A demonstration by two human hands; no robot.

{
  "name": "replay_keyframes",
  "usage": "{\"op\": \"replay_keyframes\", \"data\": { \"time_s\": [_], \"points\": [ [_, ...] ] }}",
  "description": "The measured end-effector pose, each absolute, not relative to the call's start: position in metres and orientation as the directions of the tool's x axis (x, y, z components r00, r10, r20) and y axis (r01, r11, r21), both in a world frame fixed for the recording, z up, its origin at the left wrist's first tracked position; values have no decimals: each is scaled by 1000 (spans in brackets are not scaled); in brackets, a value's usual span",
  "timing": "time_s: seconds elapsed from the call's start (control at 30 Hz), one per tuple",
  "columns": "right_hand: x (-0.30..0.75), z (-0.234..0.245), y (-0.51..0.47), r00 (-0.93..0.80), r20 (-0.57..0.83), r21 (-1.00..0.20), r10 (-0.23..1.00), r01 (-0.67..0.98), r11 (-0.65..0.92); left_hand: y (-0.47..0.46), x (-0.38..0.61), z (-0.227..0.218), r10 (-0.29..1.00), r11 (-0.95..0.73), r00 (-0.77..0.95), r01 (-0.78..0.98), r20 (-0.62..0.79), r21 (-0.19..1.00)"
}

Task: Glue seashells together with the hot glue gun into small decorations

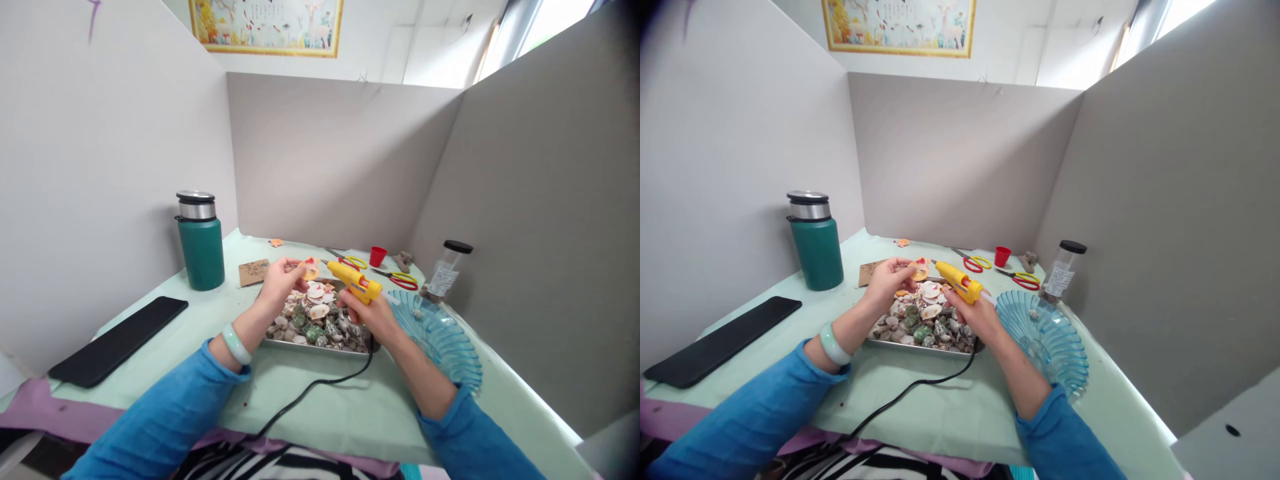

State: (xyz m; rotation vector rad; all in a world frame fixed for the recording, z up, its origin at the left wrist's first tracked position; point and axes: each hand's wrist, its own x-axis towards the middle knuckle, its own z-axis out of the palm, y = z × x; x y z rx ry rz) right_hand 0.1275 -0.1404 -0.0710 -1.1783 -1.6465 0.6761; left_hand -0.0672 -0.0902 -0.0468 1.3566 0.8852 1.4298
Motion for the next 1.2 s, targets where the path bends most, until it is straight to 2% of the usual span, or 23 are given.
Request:
{"op": "replay_keyframes", "data": {
  "time_s": [0.17,0.33,0.9,1.2],
  "points": [
    [126,-70,-141,-84,366,-826,927,429,365,-89,-67,-51,915,-401,32,-47,402,915],
    [123,-66,-143,-63,386,-807,920,459,370,-87,-66,-53,900,-436,-4,42,437,899],
    [123,-65,-143,-52,449,-763,892,497,414,-97,-61,-47,872,-482,-42,110,488,869],
    [124,-70,-141,-42,444,-774,895,486,407,-97,-62,-47,874,-480,-45,74,484,874]
  ]
}}
